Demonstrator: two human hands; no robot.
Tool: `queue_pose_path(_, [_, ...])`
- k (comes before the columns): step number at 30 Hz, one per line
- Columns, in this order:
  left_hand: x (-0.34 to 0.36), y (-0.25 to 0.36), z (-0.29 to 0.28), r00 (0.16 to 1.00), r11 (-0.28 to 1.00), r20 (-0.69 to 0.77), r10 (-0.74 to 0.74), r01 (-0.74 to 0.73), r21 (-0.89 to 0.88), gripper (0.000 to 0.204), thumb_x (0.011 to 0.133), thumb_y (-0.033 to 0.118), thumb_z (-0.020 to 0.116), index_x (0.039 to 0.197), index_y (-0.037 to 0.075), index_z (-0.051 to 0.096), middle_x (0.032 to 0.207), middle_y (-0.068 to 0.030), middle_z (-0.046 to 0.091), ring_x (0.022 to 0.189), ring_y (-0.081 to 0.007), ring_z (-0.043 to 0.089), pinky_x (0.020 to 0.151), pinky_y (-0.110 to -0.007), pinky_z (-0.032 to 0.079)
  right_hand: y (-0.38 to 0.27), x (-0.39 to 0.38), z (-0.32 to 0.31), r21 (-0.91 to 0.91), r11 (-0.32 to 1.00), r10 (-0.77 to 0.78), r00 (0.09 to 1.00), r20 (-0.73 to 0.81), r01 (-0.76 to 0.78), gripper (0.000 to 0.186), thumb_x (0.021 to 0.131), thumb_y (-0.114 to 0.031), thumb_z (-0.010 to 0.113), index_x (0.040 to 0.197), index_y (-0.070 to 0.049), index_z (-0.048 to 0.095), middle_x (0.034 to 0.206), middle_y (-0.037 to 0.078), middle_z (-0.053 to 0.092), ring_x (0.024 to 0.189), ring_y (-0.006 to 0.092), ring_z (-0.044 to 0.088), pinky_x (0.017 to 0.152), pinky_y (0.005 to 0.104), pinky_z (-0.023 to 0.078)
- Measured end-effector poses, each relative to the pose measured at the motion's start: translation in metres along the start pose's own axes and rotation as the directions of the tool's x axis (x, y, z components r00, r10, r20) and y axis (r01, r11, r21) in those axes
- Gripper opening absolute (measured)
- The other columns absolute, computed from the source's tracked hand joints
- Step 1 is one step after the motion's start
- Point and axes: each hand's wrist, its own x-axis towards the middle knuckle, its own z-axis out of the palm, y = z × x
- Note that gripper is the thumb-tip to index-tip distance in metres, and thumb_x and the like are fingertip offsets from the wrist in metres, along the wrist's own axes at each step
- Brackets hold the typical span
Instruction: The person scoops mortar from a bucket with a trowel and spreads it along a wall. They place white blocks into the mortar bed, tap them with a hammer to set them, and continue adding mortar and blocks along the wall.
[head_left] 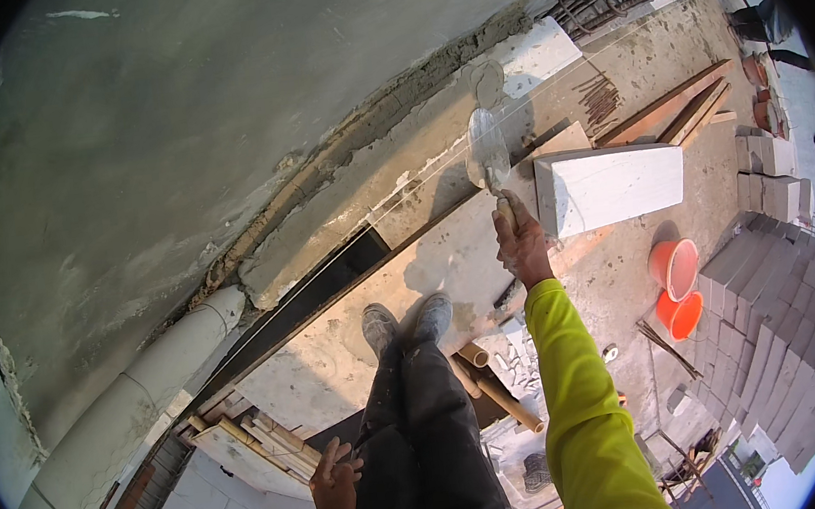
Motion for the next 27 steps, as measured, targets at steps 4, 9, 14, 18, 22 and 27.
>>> queue_pose_path(4, [-0.009, -0.005, -0.010, 0.999, 1.000, 0.042, -0.021, 0.021, -0.001, 0.053, 0.094, 0.007, 0.047, 0.146, -0.004, 0.046, 0.131, -0.0222, 0.061, 0.098, -0.0245, 0.071, 0.076, -0.030, 0.059, 0.020, -0.064, 0.041, 0.095, 0.994, 0.056, 0.998, -0.009, -0.055, 0.044, 0.101, -0.022, 0.060, 0.138, 0.002, 0.053, 0.088, 0.004, 0.062, 0.077, 0.0103, 0.054, 0.071, 0.0242, 0.048])
queue_pose_path(9, [-0.008, -0.008, -0.028, 1.000, 0.999, 0.000, -0.014, 0.014, 0.032, 0.051, 0.095, 0.007, 0.047, 0.145, -0.004, 0.046, 0.129, -0.0217, 0.062, 0.097, -0.0237, 0.071, 0.076, -0.030, 0.059, 0.017, -0.111, 0.120, -0.137, 0.974, -0.165, 0.978, 0.124, 0.182, 0.044, 0.098, -0.018, 0.060, 0.138, -0.001, 0.052, 0.101, 0.022, 0.071, 0.090, 0.0362, 0.070, 0.080, 0.0364, 0.054])
queue_pose_path(14, [-0.015, -0.022, -0.050, 1.000, 1.000, -0.029, 0.003, -0.002, 0.030, 0.048, 0.096, 0.009, 0.050, 0.143, 0.000, 0.050, 0.129, -0.0207, 0.063, 0.096, -0.0235, 0.072, 0.077, -0.032, 0.059, -0.007, -0.132, 0.122, -0.039, 0.978, -0.204, 0.979, 0.005, 0.204, 0.045, 0.098, -0.018, 0.059, 0.139, -0.001, 0.051, 0.098, 0.022, 0.070, 0.088, 0.0364, 0.071, 0.078, 0.0389, 0.056])
queue_pose_path(18, [-0.014, -0.033, -0.050, 0.999, 0.999, -0.039, -0.024, 0.023, -0.036, 0.049, 0.096, 0.010, 0.050, 0.144, 0.000, 0.049, 0.129, -0.0203, 0.063, 0.097, -0.0231, 0.072, 0.077, -0.032, 0.058, -0.054, -0.037, 0.094, 0.184, 0.981, 0.030, 0.982, 0.187, -0.065, 0.047, 0.100, -0.033, 0.060, 0.138, -0.007, 0.055, 0.072, 0.002, 0.055, 0.048, 0.0086, 0.052, 0.040, 0.0257, 0.041])
queue_pose_path(22, [-0.012, -0.034, -0.043, 0.999, 0.998, -0.011, -0.043, 0.043, -0.049, 0.051, 0.095, 0.008, 0.051, 0.145, 0.000, 0.048, 0.129, -0.0203, 0.063, 0.096, -0.0226, 0.072, 0.078, -0.031, 0.058, -0.087, -0.032, 0.088, -0.127, 0.957, 0.289, 0.815, 0.503, -0.261, 0.048, 0.097, -0.029, 0.061, 0.139, -0.006, 0.056, 0.075, 0.002, 0.057, 0.053, 0.0109, 0.052, 0.044, 0.0281, 0.045])
queue_pose_path(27, [-0.018, -0.033, -0.052, 0.998, 0.998, -0.019, -0.060, 0.059, -0.036, 0.052, 0.093, 0.006, 0.050, 0.145, -0.001, 0.047, 0.131, -0.0203, 0.062, 0.096, -0.0223, 0.071, 0.077, -0.031, 0.059, -0.059, -0.064, 0.087, -0.119, 0.992, 0.074, 0.919, 0.386, -0.030, 0.047, 0.096, -0.028, 0.062, 0.136, -0.005, 0.057, 0.083, 0.016, 0.069, 0.063, 0.0262, 0.065, 0.058, 0.0351, 0.053])
